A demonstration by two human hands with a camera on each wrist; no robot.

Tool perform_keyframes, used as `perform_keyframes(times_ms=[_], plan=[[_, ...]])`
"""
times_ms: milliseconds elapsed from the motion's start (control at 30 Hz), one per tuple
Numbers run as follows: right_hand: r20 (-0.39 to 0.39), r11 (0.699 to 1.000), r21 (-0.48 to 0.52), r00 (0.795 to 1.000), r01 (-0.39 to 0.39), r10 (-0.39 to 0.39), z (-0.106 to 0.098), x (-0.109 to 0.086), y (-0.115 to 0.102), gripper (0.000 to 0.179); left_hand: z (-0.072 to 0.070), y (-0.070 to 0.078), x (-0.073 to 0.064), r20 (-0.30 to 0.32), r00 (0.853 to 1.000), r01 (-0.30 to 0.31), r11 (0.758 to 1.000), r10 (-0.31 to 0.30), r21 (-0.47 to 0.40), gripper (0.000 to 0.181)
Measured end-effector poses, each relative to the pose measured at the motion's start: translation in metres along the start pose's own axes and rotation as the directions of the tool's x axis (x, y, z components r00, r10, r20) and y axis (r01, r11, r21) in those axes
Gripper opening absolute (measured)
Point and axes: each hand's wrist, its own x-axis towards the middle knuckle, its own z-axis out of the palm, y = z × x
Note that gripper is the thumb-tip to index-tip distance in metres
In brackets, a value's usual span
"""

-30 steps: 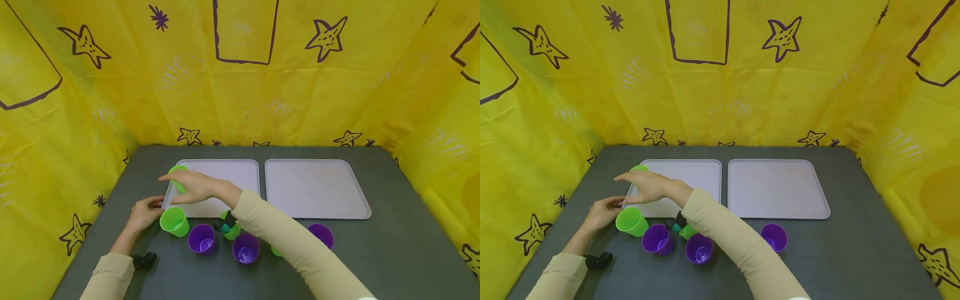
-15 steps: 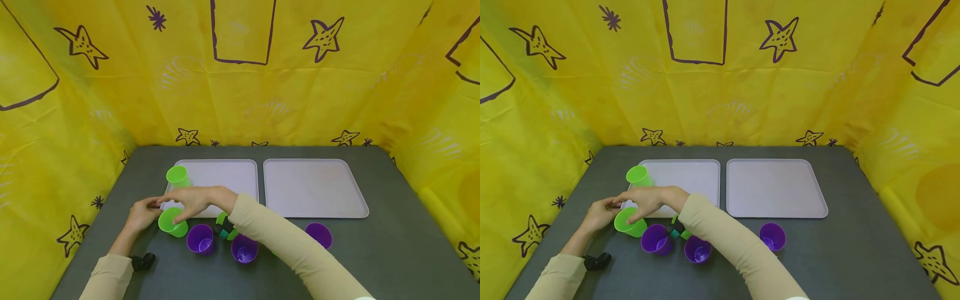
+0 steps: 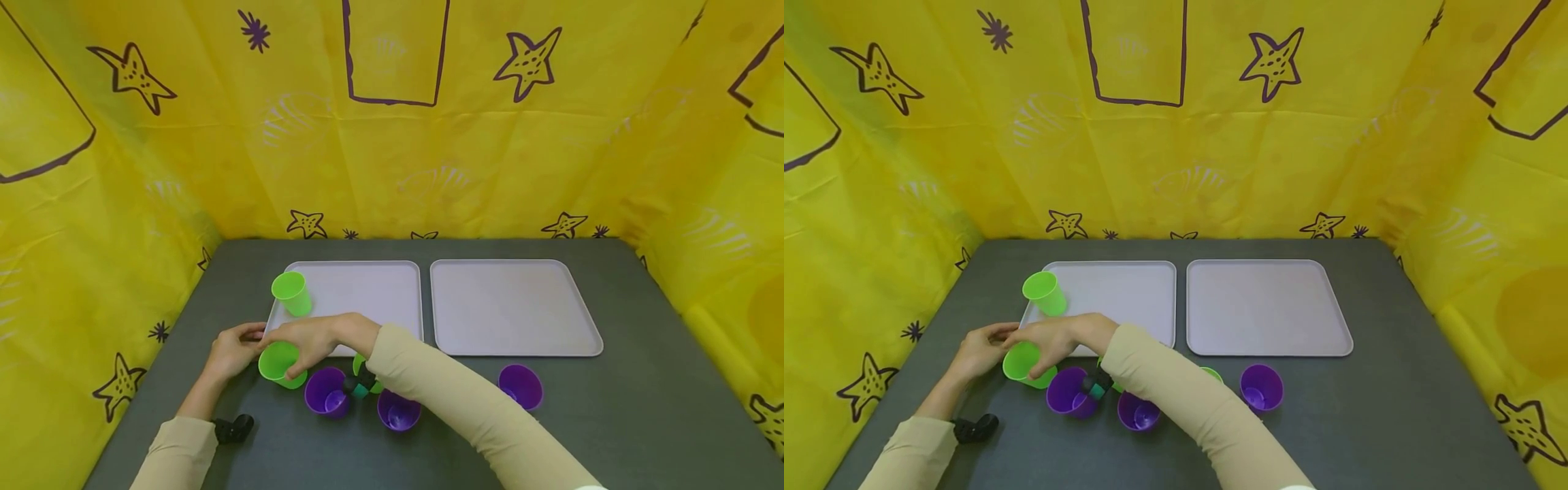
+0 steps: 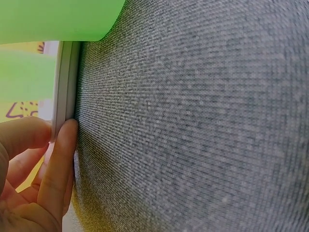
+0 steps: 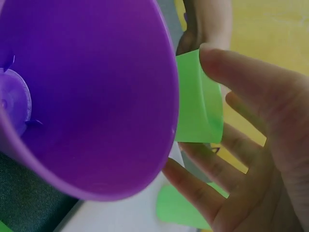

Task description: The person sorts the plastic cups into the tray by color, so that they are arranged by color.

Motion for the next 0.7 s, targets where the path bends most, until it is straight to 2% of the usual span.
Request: perform_keyframes(times_ms=[467,700], plan=[[-0.014,0.999,-0.039,1.000,-0.019,0.018,0.0044,0.0022,0.0013,0.065,0.0010,-0.0013,0.0012,-0.002,1.000,-0.001,1.000,0.001,-0.030,0.048],[-0.045,0.999,-0.037,0.999,0.017,-0.018,0.0018,0.0007,0.0015,0.063,0.0003,-0.0012,0.0000,-0.028,0.999,-0.025,0.999,0.026,0.035,0.042]])
